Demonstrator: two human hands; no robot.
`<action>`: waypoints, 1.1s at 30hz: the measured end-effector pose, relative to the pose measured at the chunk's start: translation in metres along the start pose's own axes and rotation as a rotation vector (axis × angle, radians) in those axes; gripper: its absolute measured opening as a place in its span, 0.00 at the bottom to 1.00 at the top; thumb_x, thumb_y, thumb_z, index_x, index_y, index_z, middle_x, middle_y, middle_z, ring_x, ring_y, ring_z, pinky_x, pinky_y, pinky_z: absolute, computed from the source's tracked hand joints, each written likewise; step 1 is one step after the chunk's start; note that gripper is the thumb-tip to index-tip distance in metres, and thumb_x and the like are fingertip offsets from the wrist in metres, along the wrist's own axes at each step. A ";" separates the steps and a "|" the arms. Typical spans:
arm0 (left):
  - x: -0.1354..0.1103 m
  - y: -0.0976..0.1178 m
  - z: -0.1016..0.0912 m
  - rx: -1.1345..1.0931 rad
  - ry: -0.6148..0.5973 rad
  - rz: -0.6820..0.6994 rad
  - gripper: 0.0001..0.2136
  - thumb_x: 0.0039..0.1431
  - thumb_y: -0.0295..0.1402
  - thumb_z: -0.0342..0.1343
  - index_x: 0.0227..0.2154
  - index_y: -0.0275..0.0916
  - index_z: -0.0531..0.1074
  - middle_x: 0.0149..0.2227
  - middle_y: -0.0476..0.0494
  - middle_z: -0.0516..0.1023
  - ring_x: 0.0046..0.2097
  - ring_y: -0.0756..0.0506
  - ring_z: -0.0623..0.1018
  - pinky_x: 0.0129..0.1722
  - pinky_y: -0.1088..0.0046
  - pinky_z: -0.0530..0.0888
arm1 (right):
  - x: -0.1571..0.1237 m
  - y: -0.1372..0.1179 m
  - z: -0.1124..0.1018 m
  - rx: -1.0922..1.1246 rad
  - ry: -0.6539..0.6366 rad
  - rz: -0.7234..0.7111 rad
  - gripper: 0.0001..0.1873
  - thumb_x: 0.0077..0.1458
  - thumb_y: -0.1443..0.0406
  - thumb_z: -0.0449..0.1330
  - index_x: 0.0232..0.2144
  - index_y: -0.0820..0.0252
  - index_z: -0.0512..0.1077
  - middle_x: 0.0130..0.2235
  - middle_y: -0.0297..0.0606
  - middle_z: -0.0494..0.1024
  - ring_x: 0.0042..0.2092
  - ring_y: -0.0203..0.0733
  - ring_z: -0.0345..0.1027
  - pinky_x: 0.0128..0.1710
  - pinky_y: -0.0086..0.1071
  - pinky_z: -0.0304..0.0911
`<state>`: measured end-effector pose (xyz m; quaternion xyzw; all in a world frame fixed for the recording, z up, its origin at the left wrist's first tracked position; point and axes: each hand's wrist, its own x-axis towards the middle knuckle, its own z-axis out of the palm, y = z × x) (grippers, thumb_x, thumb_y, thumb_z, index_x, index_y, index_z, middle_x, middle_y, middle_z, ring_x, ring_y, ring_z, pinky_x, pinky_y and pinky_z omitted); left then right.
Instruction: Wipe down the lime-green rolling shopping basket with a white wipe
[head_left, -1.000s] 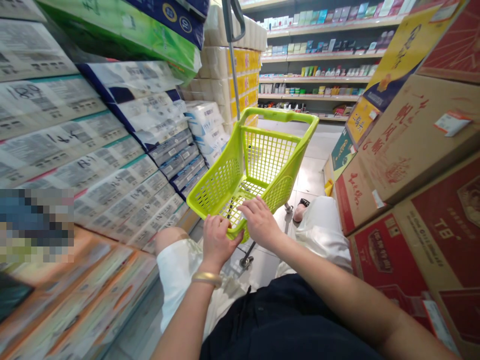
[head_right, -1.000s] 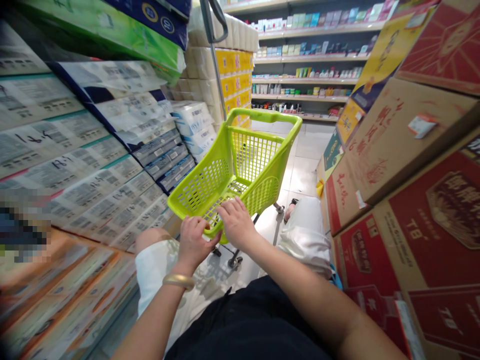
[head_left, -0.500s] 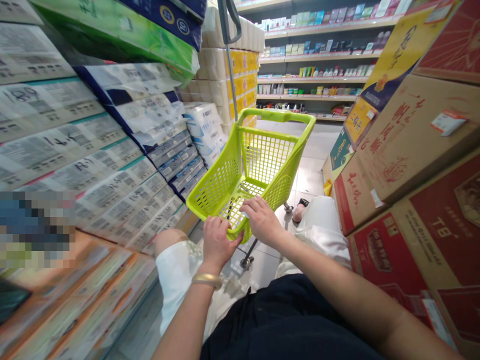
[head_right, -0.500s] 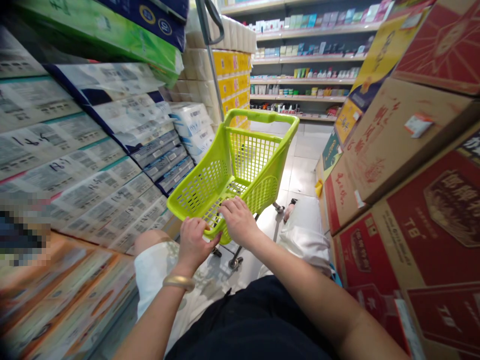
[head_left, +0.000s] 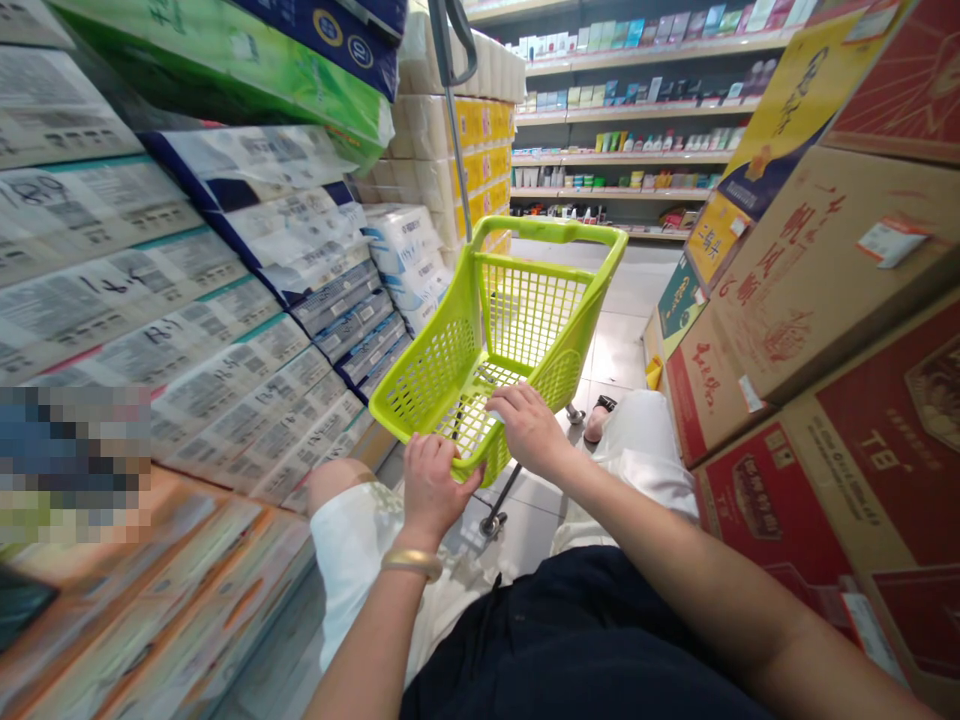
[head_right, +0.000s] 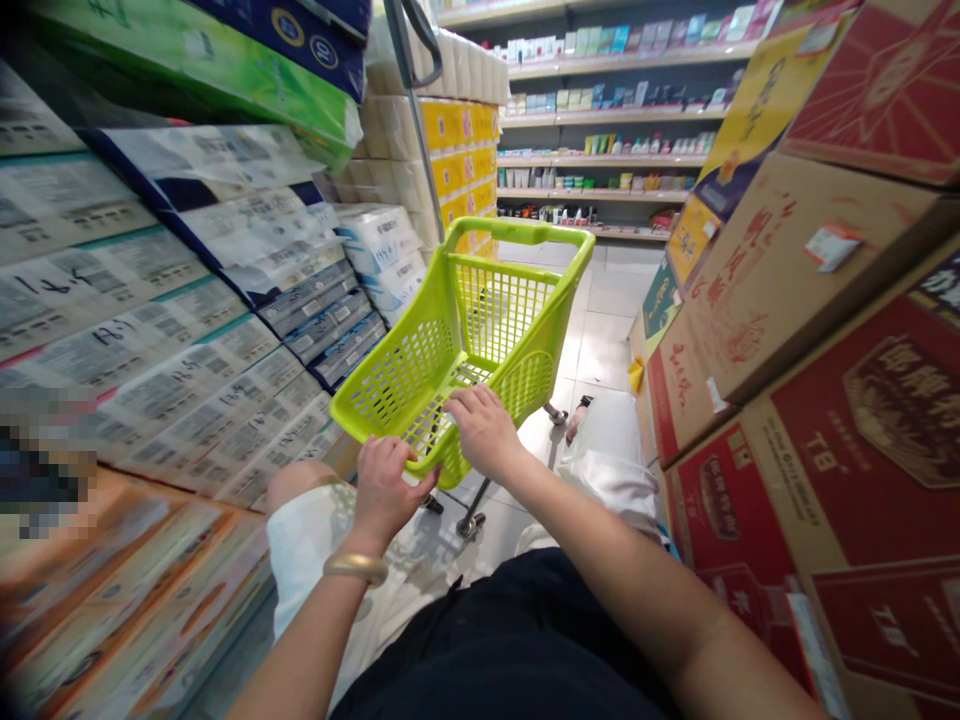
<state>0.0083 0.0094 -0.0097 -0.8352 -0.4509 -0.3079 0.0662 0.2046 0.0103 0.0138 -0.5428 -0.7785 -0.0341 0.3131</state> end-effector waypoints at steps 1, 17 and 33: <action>0.000 0.000 0.000 -0.004 0.001 -0.005 0.07 0.53 0.37 0.57 0.27 0.43 0.64 0.31 0.44 0.70 0.42 0.38 0.71 0.54 0.53 0.66 | -0.002 -0.005 0.002 0.006 0.002 -0.010 0.17 0.56 0.76 0.54 0.46 0.62 0.74 0.49 0.47 0.75 0.53 0.47 0.63 0.62 0.45 0.54; -0.001 0.001 -0.001 0.006 0.000 0.000 0.11 0.55 0.42 0.58 0.27 0.43 0.65 0.32 0.44 0.70 0.42 0.39 0.70 0.55 0.54 0.66 | 0.002 0.010 -0.003 0.007 0.001 -0.024 0.19 0.56 0.78 0.52 0.45 0.59 0.75 0.48 0.45 0.76 0.52 0.46 0.65 0.60 0.44 0.57; -0.004 -0.001 -0.001 0.003 0.014 0.017 0.10 0.56 0.42 0.58 0.28 0.43 0.65 0.32 0.44 0.70 0.42 0.39 0.70 0.54 0.54 0.66 | 0.004 0.007 -0.006 0.001 -0.064 -0.039 0.18 0.56 0.77 0.53 0.45 0.58 0.75 0.48 0.41 0.77 0.51 0.45 0.65 0.59 0.42 0.60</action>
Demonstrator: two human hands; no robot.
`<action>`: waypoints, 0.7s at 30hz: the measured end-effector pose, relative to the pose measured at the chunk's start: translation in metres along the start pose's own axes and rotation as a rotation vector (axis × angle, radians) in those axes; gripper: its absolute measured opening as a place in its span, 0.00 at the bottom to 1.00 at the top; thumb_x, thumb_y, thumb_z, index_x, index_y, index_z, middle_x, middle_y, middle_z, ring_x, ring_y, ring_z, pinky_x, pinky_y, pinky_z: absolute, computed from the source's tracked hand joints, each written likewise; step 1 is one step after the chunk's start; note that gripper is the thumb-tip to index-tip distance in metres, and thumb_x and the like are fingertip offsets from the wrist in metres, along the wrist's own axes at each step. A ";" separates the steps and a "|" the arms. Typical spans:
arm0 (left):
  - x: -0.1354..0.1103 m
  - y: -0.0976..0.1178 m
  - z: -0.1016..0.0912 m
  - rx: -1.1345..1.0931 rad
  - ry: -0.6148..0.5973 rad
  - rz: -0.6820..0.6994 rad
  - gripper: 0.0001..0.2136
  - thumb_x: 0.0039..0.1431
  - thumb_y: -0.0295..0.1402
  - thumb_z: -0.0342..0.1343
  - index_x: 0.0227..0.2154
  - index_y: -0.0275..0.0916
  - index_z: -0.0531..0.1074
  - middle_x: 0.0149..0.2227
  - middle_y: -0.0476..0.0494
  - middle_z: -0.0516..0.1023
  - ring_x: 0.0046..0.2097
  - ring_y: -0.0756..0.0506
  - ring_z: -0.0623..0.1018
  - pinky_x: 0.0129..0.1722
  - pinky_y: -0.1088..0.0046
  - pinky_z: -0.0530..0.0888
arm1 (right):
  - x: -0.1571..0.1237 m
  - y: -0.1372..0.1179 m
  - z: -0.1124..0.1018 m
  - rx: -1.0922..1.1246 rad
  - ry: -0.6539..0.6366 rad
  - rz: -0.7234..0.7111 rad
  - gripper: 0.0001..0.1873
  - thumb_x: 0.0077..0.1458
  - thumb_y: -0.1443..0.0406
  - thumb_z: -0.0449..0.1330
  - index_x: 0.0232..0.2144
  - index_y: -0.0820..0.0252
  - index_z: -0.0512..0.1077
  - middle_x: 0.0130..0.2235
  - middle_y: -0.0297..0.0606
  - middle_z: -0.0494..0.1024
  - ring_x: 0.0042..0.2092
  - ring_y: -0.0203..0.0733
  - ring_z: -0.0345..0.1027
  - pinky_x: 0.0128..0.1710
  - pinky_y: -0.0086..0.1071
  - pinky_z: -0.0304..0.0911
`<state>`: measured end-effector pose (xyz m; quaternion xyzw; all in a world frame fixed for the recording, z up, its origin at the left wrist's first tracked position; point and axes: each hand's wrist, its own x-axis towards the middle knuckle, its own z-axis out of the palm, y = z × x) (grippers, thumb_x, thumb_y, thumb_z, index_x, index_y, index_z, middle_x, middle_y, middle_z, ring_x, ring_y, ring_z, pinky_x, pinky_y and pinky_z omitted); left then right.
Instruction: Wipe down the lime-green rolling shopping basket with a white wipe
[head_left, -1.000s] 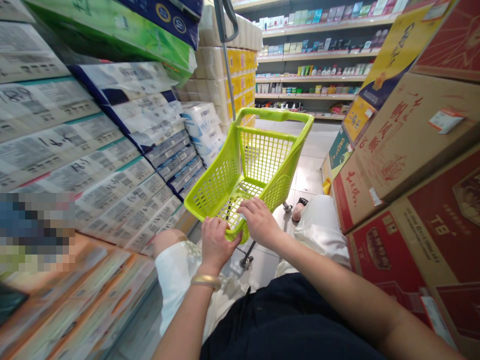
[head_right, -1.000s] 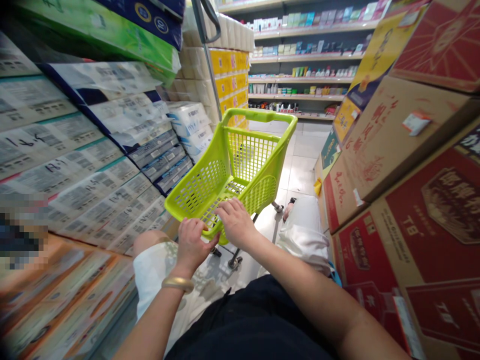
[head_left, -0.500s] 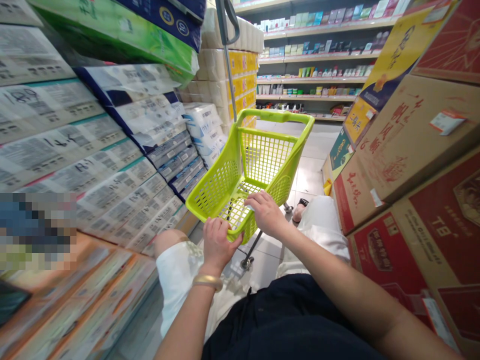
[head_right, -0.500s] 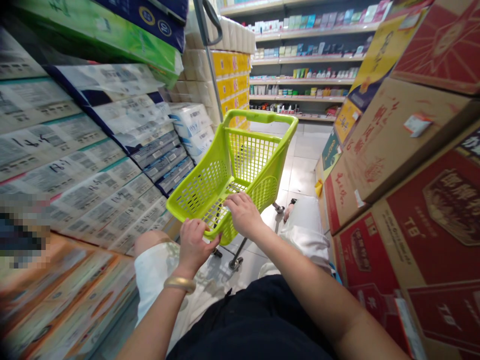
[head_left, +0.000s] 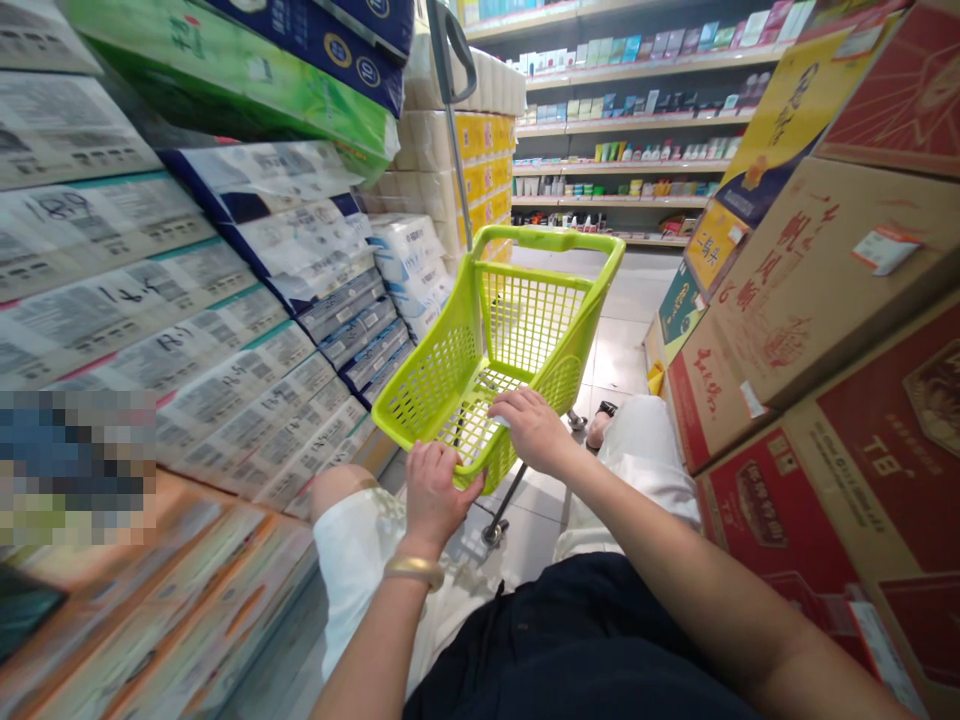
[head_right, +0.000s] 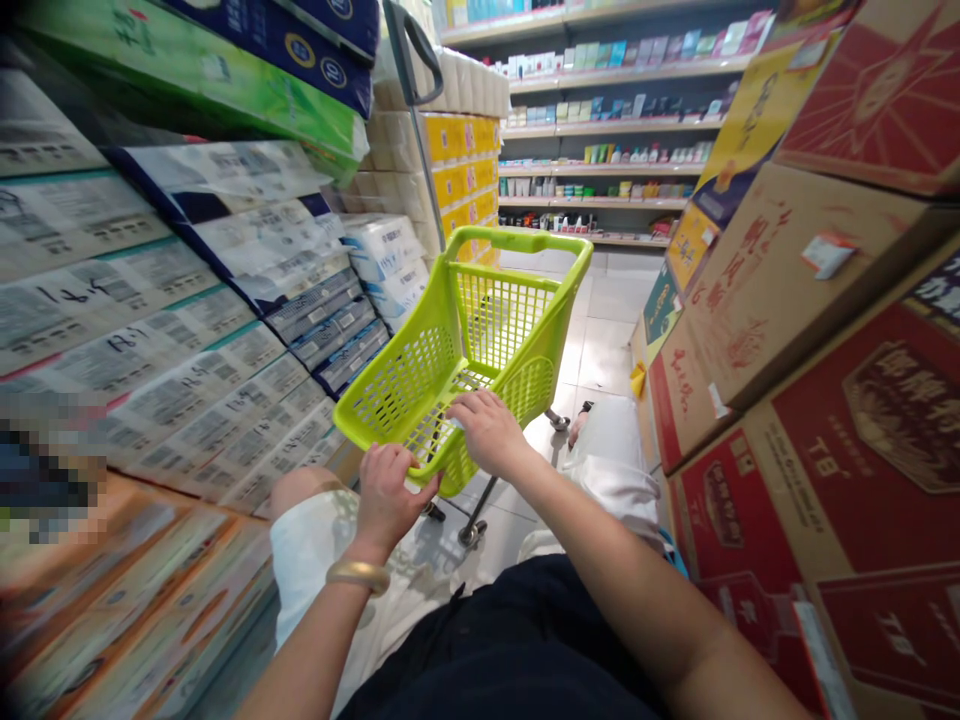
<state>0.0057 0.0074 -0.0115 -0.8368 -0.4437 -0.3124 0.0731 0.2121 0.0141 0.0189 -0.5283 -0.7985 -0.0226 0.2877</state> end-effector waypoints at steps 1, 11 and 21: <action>0.000 0.001 0.000 -0.003 0.000 -0.007 0.11 0.56 0.42 0.58 0.28 0.43 0.65 0.32 0.44 0.70 0.42 0.39 0.70 0.55 0.54 0.66 | 0.001 0.003 0.000 -0.005 0.006 0.024 0.19 0.56 0.78 0.52 0.45 0.59 0.75 0.48 0.42 0.76 0.51 0.46 0.65 0.59 0.43 0.59; -0.001 0.001 0.001 0.005 0.014 -0.014 0.08 0.54 0.39 0.58 0.28 0.43 0.65 0.32 0.45 0.69 0.42 0.39 0.71 0.54 0.55 0.67 | -0.016 -0.043 0.017 0.053 0.005 -0.111 0.12 0.57 0.72 0.59 0.43 0.57 0.75 0.48 0.42 0.76 0.52 0.45 0.64 0.62 0.45 0.54; -0.001 0.001 -0.001 0.013 0.011 -0.012 0.10 0.55 0.39 0.58 0.27 0.44 0.63 0.33 0.44 0.69 0.42 0.39 0.70 0.54 0.54 0.67 | 0.001 0.006 0.005 -0.003 0.053 0.019 0.19 0.56 0.78 0.52 0.43 0.58 0.75 0.48 0.42 0.76 0.51 0.45 0.66 0.59 0.44 0.59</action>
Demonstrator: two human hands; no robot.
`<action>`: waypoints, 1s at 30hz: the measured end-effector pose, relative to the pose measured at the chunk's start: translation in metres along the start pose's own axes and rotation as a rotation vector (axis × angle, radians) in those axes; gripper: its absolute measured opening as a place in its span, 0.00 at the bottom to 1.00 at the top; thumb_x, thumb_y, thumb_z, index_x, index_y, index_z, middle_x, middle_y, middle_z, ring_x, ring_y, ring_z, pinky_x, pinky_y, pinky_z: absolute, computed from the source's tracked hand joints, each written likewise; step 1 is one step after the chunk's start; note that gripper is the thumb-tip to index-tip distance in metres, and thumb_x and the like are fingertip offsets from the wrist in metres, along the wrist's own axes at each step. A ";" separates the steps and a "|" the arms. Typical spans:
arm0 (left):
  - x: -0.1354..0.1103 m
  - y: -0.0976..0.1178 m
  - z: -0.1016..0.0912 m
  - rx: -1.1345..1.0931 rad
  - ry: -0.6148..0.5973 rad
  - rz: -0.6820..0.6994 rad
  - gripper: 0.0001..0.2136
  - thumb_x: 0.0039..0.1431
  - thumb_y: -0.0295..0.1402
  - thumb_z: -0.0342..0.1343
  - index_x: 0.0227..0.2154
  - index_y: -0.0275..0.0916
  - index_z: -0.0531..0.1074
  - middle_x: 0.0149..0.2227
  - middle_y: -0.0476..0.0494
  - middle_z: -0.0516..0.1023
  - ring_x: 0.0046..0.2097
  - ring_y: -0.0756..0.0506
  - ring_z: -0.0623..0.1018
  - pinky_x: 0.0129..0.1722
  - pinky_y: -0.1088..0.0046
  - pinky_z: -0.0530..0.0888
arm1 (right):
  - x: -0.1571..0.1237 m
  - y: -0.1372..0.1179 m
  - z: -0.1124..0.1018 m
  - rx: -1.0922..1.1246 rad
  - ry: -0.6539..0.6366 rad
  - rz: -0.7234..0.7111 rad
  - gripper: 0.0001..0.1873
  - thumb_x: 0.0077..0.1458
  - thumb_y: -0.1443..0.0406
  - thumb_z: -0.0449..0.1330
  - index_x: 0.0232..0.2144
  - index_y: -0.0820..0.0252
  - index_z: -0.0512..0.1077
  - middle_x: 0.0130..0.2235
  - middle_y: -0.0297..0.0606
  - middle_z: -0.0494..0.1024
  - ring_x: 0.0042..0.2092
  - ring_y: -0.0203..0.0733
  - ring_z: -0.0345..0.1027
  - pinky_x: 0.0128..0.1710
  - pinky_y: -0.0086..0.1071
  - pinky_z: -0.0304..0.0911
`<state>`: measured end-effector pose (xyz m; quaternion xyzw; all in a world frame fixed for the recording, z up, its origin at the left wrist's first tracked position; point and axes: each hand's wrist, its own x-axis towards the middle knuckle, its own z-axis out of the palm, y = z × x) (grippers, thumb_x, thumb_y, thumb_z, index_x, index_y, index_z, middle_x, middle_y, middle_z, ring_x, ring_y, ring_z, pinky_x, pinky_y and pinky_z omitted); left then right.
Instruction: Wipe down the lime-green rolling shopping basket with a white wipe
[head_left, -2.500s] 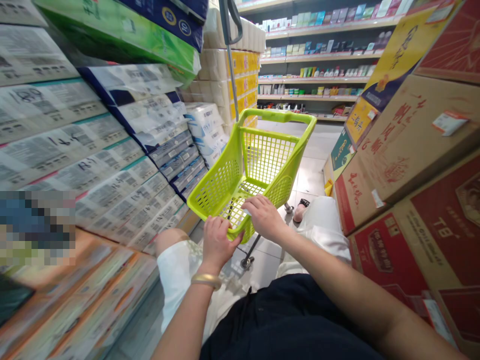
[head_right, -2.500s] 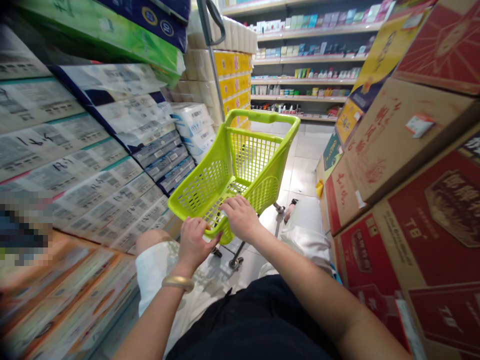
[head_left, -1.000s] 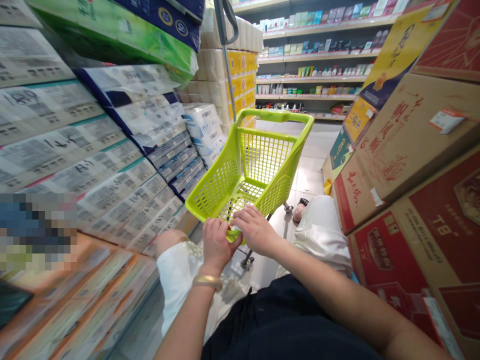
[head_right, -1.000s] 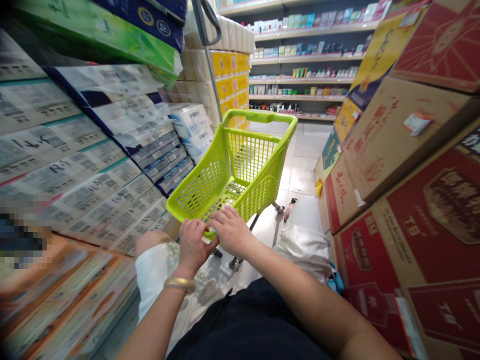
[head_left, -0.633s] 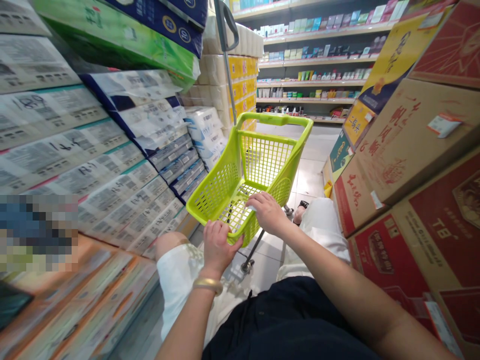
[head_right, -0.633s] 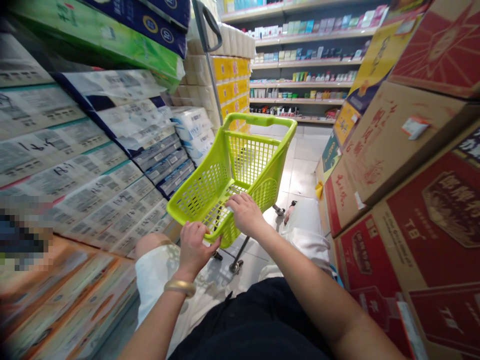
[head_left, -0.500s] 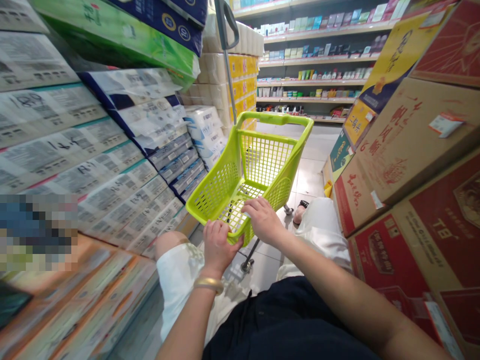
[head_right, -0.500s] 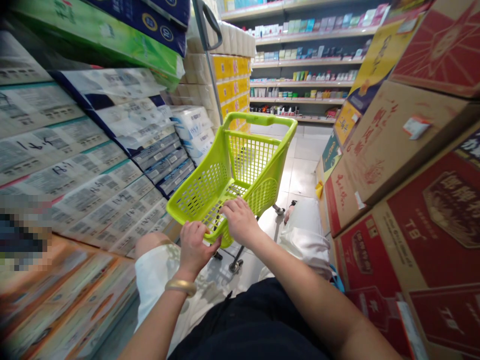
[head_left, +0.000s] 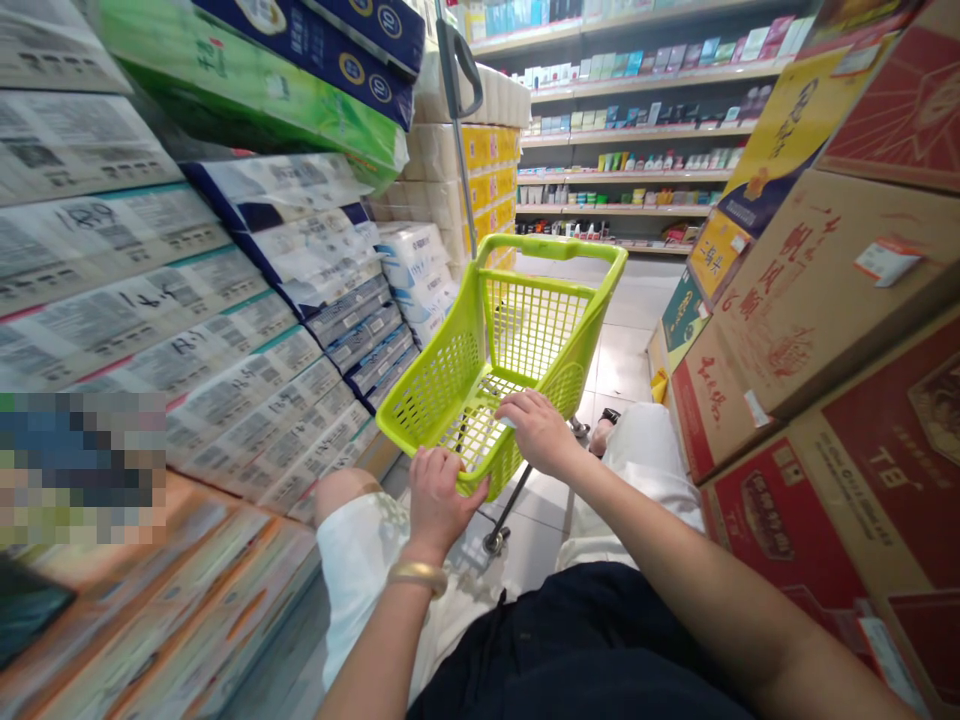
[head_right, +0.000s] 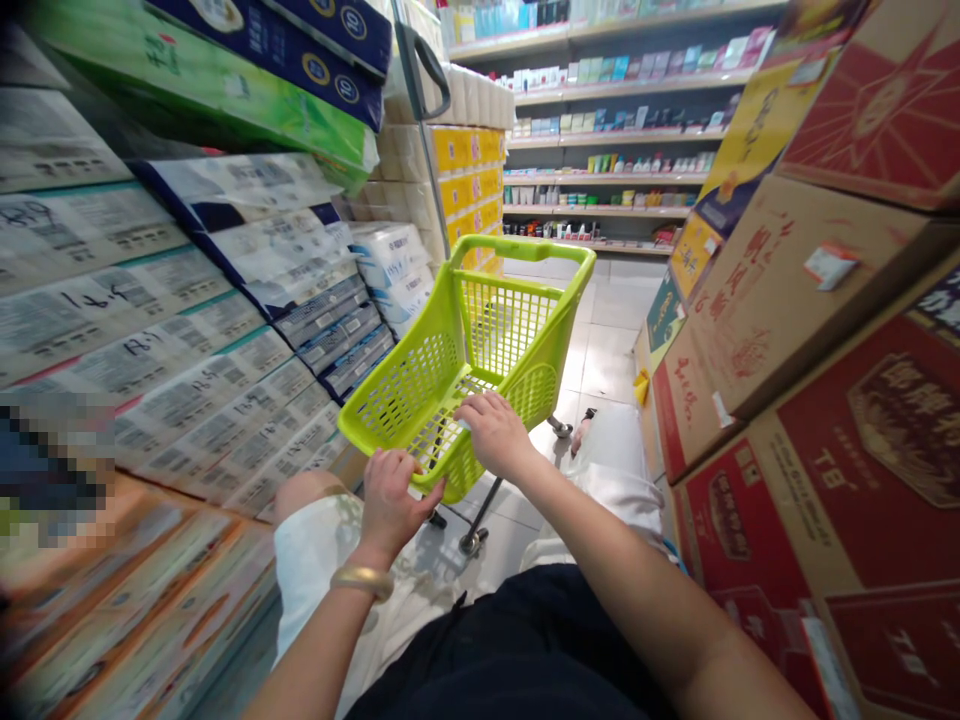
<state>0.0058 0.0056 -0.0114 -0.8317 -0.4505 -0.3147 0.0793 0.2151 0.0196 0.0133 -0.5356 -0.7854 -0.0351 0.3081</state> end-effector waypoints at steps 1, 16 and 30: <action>0.000 0.001 0.000 0.000 0.006 -0.005 0.10 0.55 0.40 0.58 0.27 0.44 0.63 0.33 0.44 0.69 0.42 0.39 0.71 0.54 0.54 0.67 | -0.001 -0.001 0.002 -0.002 0.015 0.009 0.19 0.55 0.78 0.52 0.43 0.58 0.75 0.48 0.42 0.76 0.51 0.45 0.65 0.60 0.45 0.57; -0.006 -0.006 0.004 -0.008 0.068 0.027 0.09 0.54 0.38 0.58 0.28 0.42 0.64 0.31 0.45 0.69 0.40 0.41 0.71 0.53 0.55 0.68 | -0.010 -0.011 0.004 0.063 -0.054 -0.216 0.16 0.58 0.75 0.56 0.46 0.56 0.74 0.49 0.41 0.76 0.51 0.44 0.64 0.57 0.40 0.59; -0.015 -0.002 0.008 -0.101 0.091 -0.021 0.10 0.54 0.41 0.58 0.28 0.41 0.65 0.35 0.42 0.72 0.44 0.39 0.72 0.57 0.46 0.67 | -0.028 -0.038 0.022 0.090 0.062 -0.143 0.19 0.51 0.75 0.57 0.44 0.56 0.74 0.48 0.42 0.75 0.51 0.46 0.62 0.60 0.43 0.54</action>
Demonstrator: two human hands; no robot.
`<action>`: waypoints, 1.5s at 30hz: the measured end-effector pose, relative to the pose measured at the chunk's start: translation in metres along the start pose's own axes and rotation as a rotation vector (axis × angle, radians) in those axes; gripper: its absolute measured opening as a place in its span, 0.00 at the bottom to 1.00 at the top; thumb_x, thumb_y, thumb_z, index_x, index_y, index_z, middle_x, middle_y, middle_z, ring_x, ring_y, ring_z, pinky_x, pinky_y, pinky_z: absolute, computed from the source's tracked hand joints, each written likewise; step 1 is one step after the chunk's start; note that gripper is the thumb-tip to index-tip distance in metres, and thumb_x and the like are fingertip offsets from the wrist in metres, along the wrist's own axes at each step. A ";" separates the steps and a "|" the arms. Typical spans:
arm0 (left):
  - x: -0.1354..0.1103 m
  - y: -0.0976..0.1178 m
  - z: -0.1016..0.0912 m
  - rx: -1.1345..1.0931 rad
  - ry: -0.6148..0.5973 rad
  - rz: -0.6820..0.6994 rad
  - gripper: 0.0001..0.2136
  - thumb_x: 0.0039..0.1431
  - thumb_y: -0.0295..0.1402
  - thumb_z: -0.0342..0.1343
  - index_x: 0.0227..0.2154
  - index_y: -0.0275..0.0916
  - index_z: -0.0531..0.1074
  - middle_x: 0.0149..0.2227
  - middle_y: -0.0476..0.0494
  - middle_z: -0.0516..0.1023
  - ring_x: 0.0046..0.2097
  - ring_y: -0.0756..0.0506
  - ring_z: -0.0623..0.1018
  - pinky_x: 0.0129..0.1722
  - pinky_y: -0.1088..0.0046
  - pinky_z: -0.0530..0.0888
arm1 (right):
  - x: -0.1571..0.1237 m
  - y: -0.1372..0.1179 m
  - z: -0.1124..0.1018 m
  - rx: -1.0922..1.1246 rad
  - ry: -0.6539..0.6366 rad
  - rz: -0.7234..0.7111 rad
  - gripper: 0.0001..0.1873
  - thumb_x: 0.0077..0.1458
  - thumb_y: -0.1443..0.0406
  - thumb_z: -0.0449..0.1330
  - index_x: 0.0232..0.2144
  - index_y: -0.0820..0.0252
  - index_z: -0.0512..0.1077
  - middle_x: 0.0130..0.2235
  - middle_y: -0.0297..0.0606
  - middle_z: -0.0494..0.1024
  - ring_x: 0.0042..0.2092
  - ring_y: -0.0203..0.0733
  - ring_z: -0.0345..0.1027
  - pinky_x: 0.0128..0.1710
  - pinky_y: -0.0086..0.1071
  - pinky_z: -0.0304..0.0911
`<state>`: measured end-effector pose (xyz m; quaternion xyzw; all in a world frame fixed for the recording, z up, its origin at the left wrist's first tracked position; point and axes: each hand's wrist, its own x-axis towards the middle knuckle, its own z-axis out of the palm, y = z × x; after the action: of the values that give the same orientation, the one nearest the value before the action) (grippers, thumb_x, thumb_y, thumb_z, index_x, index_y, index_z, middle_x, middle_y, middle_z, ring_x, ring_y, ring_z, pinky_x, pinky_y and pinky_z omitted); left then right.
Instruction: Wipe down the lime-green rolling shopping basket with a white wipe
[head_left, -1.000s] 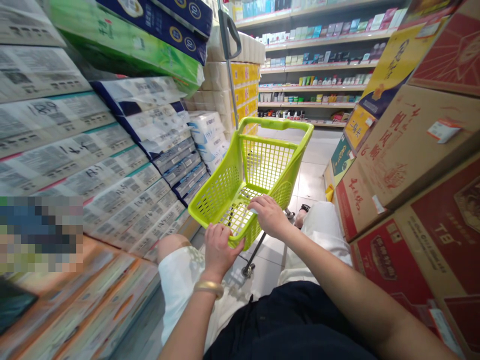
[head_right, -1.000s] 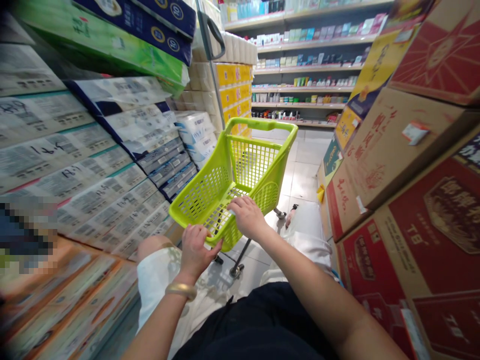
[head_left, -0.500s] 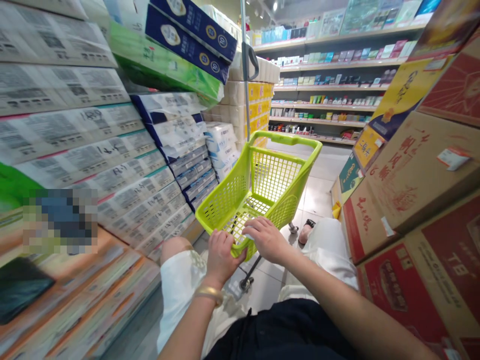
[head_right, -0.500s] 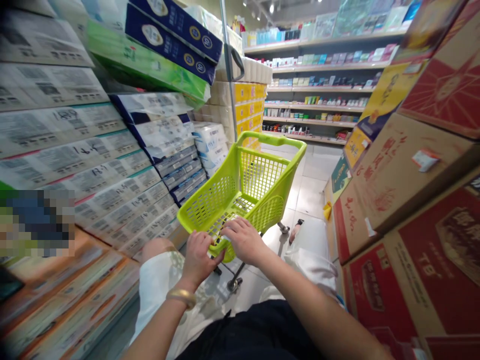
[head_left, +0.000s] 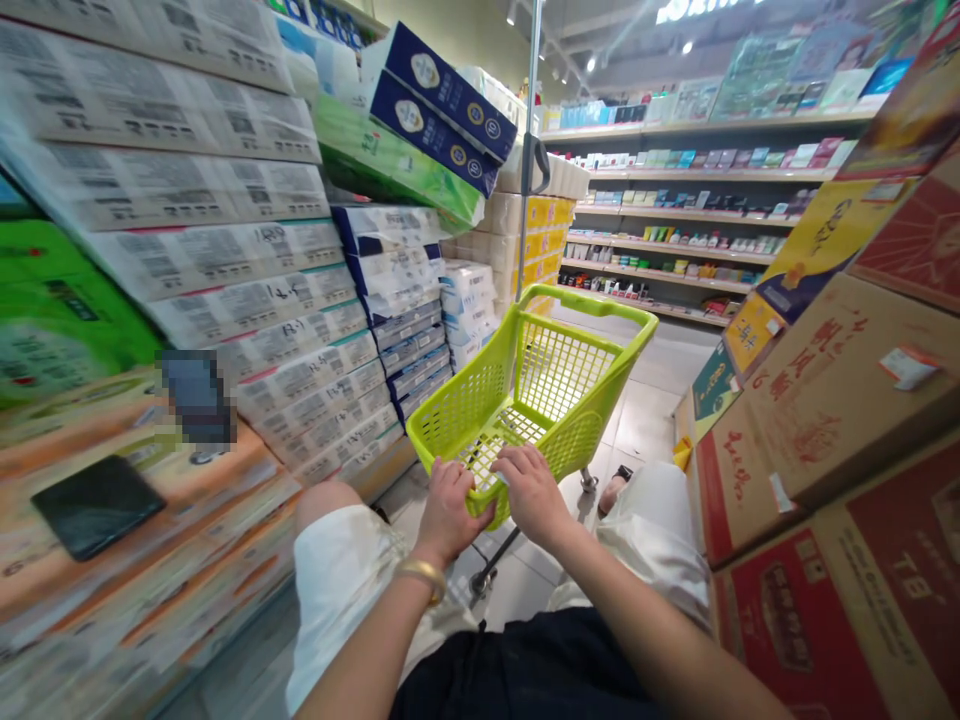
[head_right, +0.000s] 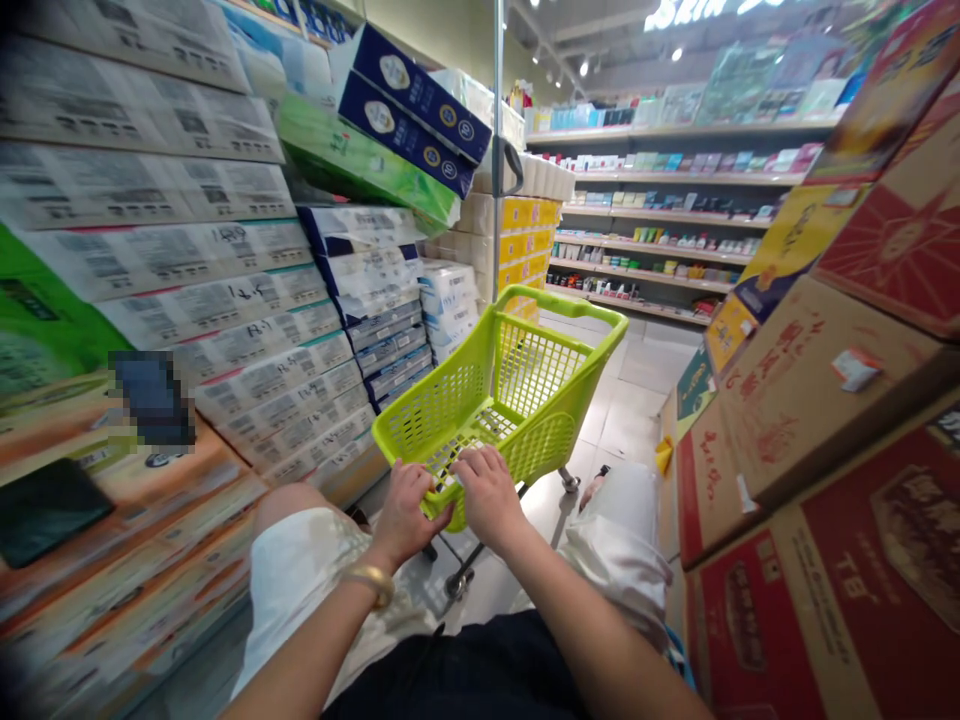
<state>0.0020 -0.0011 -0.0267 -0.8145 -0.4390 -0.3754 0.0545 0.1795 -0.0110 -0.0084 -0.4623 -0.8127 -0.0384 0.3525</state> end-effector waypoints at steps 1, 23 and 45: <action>-0.003 0.001 0.000 -0.010 0.004 0.002 0.10 0.54 0.41 0.58 0.29 0.41 0.65 0.36 0.41 0.72 0.45 0.39 0.72 0.57 0.45 0.66 | -0.002 -0.003 0.000 -0.001 0.010 0.001 0.18 0.51 0.75 0.57 0.44 0.56 0.74 0.48 0.42 0.75 0.50 0.46 0.62 0.60 0.43 0.54; -0.021 0.012 -0.010 -0.047 -0.036 -0.014 0.09 0.52 0.40 0.60 0.30 0.41 0.69 0.37 0.42 0.73 0.47 0.39 0.73 0.60 0.44 0.64 | -0.008 -0.008 -0.015 -0.051 -0.176 -0.065 0.15 0.56 0.73 0.58 0.44 0.54 0.75 0.46 0.40 0.76 0.48 0.45 0.63 0.55 0.38 0.56; -0.020 0.010 -0.026 0.020 -0.087 -0.023 0.10 0.50 0.39 0.61 0.28 0.41 0.68 0.36 0.43 0.75 0.43 0.40 0.74 0.58 0.47 0.67 | 0.001 0.007 -0.024 0.000 -0.229 -0.155 0.17 0.56 0.75 0.55 0.44 0.54 0.75 0.47 0.38 0.77 0.48 0.43 0.66 0.52 0.37 0.56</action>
<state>-0.0115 -0.0317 -0.0192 -0.8244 -0.4541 -0.3356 0.0393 0.1973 -0.0159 0.0083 -0.3997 -0.8809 -0.0123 0.2532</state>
